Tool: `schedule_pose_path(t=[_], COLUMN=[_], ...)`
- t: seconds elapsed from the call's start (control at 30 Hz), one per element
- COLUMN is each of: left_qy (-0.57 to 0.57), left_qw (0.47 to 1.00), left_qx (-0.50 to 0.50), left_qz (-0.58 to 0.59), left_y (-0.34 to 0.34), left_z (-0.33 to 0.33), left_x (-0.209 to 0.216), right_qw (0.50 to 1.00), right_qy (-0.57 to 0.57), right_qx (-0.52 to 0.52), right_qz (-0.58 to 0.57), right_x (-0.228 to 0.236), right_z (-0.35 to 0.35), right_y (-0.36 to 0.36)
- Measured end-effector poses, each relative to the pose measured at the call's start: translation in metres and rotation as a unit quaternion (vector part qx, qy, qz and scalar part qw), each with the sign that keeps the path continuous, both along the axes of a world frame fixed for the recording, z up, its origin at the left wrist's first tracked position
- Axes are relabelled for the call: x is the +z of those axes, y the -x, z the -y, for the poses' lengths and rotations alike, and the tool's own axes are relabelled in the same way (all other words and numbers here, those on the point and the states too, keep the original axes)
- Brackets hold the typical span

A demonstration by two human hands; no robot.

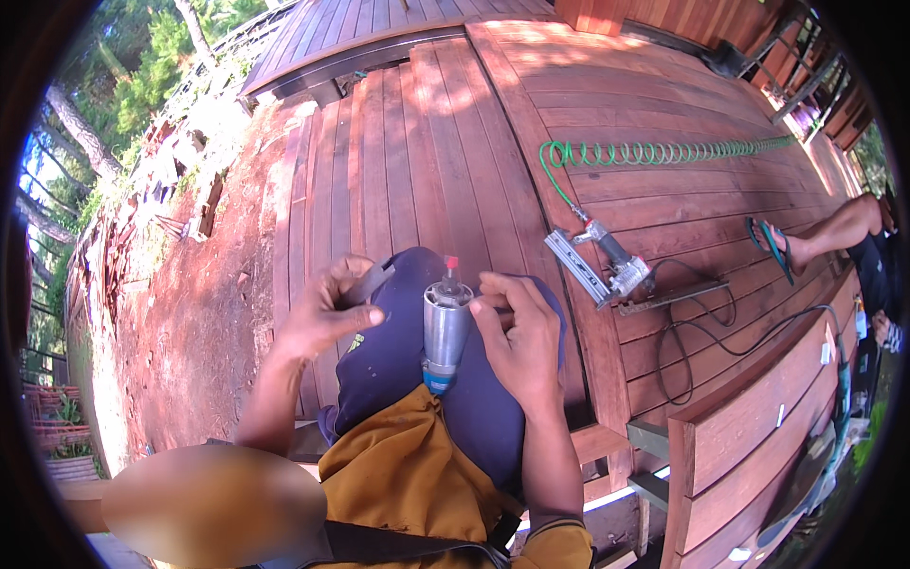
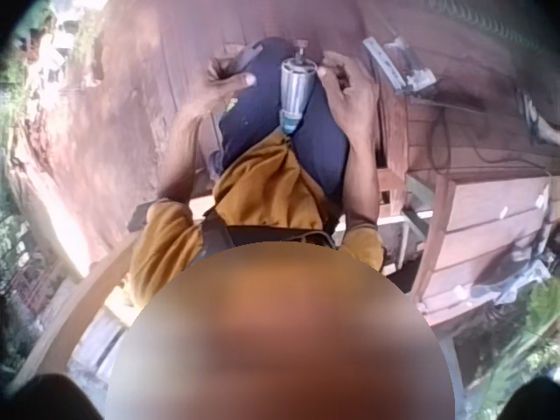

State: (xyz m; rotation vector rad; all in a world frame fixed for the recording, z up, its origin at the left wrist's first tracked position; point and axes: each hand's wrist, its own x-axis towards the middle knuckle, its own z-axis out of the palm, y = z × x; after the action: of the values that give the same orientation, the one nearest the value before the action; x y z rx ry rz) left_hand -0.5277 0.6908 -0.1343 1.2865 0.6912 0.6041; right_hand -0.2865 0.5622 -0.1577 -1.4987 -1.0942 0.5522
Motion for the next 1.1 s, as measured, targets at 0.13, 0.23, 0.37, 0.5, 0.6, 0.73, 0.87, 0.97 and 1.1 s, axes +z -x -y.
schedule_pose_path(t=[0.13,0.23,0.37,0.5,0.6,0.73,0.87,0.97,1.1], left_qy=[-0.057,-0.144,-0.264,-0.254,-0.236,-0.282,-0.325,-0.371,-0.397], left_qw=[0.993,0.974,0.935,0.927,0.932,0.911,0.892,0.877,0.856], left_qx=[-0.069,-0.072,-0.102,-0.177,-0.218,-0.244,-0.239,-0.214,-0.182], left_qz=[-0.077,-0.162,-0.214,-0.212,-0.170,-0.178,-0.206,-0.218,-0.275], left_y=[0.012,0.012,0.007,0.002,-0.004,-0.014,-0.022,-0.025,-0.030], left_z=[-0.027,-0.028,-0.039,-0.060,-0.070,-0.073,-0.066,-0.053,-0.034], left_x=[-0.006,-0.012,-0.012,-0.008,-0.007,-0.007,-0.004,0.004,0.017], right_qw=[0.998,0.990,0.974,0.960,0.952,0.953,0.950,0.955,0.954], right_qy=[0.012,0.074,0.100,0.126,0.131,0.129,0.128,0.130,0.109], right_qx=[0.038,0.113,0.198,0.243,0.263,0.263,0.277,0.265,0.267], right_qz=[0.049,0.036,-0.054,-0.056,-0.078,-0.081,-0.063,-0.034,-0.076], right_x=[0.003,-0.003,-0.008,-0.004,0.000,0.001,0.001,0.000,-0.004], right_z=[-0.044,-0.064,-0.072,-0.073,-0.072,-0.070,-0.069,-0.069,-0.068], right_y=[-0.005,-0.011,-0.020,-0.026,-0.027,-0.027,-0.028,-0.028,-0.028])
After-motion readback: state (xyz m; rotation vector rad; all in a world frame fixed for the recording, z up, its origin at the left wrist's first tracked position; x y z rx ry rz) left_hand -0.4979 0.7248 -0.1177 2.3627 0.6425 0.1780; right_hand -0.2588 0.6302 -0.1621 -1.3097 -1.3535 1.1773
